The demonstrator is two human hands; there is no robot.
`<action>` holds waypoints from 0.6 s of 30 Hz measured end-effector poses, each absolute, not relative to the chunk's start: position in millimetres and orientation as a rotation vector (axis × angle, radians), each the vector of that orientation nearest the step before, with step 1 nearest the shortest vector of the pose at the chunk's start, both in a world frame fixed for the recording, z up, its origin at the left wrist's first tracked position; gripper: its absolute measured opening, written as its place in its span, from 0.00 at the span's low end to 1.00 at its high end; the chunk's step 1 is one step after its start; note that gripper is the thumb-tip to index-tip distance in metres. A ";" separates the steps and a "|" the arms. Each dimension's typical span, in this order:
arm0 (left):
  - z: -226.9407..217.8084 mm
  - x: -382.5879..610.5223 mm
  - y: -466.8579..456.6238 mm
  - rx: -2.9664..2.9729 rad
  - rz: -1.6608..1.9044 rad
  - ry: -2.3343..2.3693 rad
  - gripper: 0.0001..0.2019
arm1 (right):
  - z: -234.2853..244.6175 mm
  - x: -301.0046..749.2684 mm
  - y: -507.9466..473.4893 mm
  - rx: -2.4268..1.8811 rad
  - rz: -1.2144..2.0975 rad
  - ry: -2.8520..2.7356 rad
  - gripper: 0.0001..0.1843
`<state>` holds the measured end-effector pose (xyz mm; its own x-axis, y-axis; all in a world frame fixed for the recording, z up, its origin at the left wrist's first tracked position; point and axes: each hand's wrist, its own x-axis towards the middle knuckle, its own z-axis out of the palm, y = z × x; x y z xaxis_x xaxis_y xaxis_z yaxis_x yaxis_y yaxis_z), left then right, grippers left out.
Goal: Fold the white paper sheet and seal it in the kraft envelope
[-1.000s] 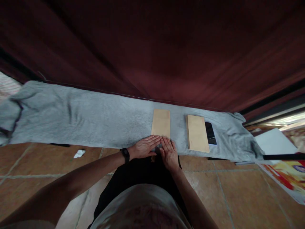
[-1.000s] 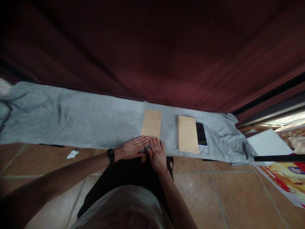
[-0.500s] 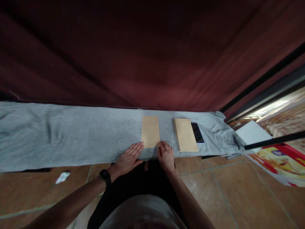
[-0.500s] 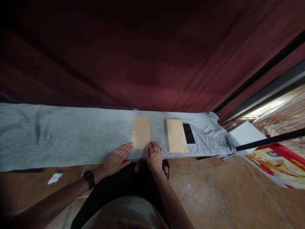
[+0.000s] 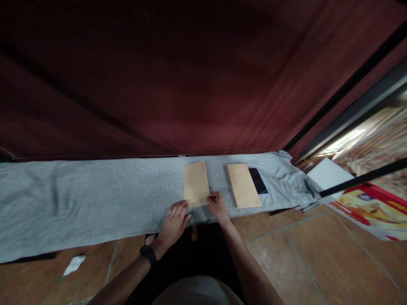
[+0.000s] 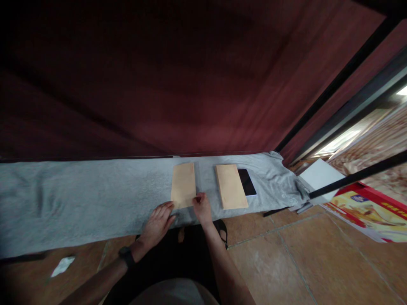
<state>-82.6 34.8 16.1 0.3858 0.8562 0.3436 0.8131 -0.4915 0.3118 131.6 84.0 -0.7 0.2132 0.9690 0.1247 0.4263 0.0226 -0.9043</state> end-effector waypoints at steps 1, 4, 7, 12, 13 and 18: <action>15.8 -79.5 35.2 2.490 0.753 1.546 0.19 | -1.7 129.2 83.1 -1.528 0.778 -1.340 0.13; 12.8 -72.6 38.9 2.265 0.905 1.537 0.18 | -1.5 121.6 80.3 -1.444 0.871 -1.278 0.19; 7.5 -70.3 46.6 1.779 1.111 1.580 0.20 | 3.5 119.3 77.8 -1.376 0.922 -1.223 0.21; 5.1 -68.1 59.4 1.187 1.128 1.504 0.27 | 27.1 129.3 66.4 -1.280 1.019 -1.111 0.26; 7.3 -65.7 60.5 1.128 1.111 1.462 0.28 | 34.8 132.4 62.5 -1.294 0.997 -1.138 0.26; 39.1 -35.7 61.0 1.149 1.085 1.330 0.30 | 75.9 142.1 43.0 -1.524 0.431 -1.611 0.18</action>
